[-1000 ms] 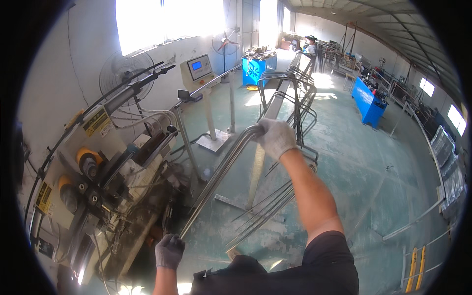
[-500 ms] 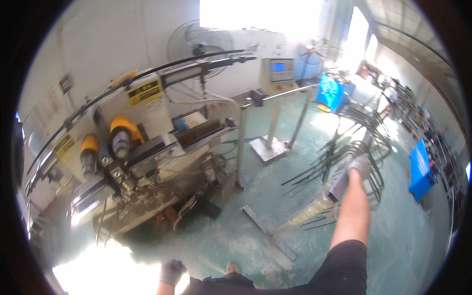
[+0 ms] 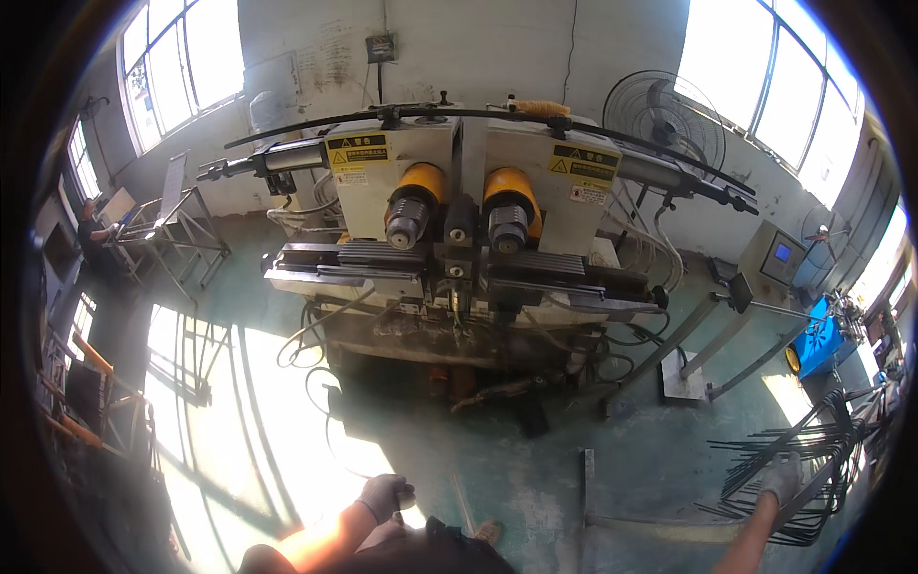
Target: The person feeds long metal rods into a bending machine, retrieves the bent pieces, and stacks them on a rack. They then adjust the machine's bending arm using a wrench and continue the bending cycle.
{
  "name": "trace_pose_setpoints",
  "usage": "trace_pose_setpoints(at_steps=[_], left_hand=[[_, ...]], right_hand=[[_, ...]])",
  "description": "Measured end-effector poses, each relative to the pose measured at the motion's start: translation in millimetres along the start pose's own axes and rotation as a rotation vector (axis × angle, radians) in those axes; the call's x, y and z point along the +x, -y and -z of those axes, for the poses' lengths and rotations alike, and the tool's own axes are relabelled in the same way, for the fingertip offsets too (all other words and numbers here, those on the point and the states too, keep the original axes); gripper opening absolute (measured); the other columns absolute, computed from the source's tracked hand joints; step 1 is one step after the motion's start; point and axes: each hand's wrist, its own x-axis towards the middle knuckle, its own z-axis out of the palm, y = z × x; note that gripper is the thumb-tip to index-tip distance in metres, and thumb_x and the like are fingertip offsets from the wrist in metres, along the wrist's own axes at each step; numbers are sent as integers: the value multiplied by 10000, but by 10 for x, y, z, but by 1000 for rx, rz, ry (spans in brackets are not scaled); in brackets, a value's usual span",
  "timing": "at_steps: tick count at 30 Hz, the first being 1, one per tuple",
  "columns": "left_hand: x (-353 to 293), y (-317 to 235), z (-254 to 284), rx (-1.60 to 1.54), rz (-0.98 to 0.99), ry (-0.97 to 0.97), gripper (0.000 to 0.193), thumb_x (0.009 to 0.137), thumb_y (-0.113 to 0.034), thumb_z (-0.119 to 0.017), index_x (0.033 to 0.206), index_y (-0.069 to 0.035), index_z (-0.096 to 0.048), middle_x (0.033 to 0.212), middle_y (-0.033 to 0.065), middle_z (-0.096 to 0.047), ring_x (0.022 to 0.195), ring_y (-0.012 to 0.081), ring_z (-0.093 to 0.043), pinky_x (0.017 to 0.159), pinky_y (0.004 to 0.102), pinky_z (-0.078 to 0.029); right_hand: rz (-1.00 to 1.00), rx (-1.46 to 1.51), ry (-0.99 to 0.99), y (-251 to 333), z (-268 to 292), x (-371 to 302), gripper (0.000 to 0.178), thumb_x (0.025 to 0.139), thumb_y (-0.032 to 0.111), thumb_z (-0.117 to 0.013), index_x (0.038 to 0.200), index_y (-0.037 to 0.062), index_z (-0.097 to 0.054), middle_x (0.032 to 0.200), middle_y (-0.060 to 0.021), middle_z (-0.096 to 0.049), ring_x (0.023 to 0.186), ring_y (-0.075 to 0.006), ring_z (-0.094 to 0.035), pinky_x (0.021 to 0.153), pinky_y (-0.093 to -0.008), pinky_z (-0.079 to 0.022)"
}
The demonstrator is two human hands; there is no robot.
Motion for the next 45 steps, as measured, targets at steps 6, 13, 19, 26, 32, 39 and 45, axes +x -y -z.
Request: trace_pose_setpoints(at_steps=[6, 13, 19, 26, 32, 39, 45], left_hand=[[-41, -459, 1129, -155, 234, -23, 183, 1067, -42, -638, 1174, 103, -670, 1021, 208, -723, 870, 309, -723, 840, 468, -684], [-393, -1566, 2397, -295, 266, -582, 213, 1027, -4, -596, 1231, 57, -612, 967, 151, -673, 751, 276, -683, 714, 408, -607], [-9, -2230, 2505, -223, 81, -658, 136, 1019, -14, -636, 1152, 14, -642, 933, 93, -650, 741, 211, -639, 704, 340, -545], [1163, -3494, 2047, 117, -449, -586, 156, 1066, -87, -678, 1206, -30, -643, 985, 63, -640, 806, 169, -616, 749, 338, -535], [2708, -4668, 1611, 472, -597, -635, 172, 1049, 5, -714, 1221, 10, -713, 1063, 80, -750, 949, 201, -700, 902, 362, -580], [3984, -4597, 1217, 986, -602, -802, 131, 913, 22, -738, 1041, -3, -727, 1124, 229, -659, 1102, 450, -670, 983, 555, -549], [4201, -4309, 1531, 1100, -692, -745, 286, 1012, 2, -614, 1256, 44, -758, 997, 80, -699, 728, 179, -580, 632, 377, -477]], right_hand=[[37, 694, 217, 2756, 236, -1116, 405, 1041, 261, -795, 1337, -16, -798, 1247, -213, -856, 1175, -364, -829, 1036, -437, -607], [365, 905, 148, 5107, 1234, -1681, 219, 1037, 208, -815, 1170, 40, -862, 1094, -182, -876, 1036, -318, -857, 939, -399, -640], [513, 1057, 101, 6487, 1357, -1298, 205, 1037, 232, -820, 1144, 65, -872, 1078, -175, -868, 991, -329, -845, 913, -402, -641], [433, 1088, 34, 7863, 1185, -87, 237, 1004, 254, -847, 1135, 62, -895, 1067, -166, -880, 989, -295, -858, 921, -368, -641], [502, 924, -79, 8801, 805, 1508, 239, 968, 348, -840, 1127, 187, -916, 1125, -121, -871, 1095, -371, -821, 981, -464, -651], [541, 568, 330, 9787, 155, 2798, 301, 930, 291, -899, 1217, 203, -918, 1329, -130, -853, 1285, -349, -792, 1125, -453, -621], [1001, -59, 459, 10521, -560, 3342, 387, 932, 391, -848, 1194, 115, -915, 1261, -166, -859, 1174, -366, -819, 1030, -429, -627]])
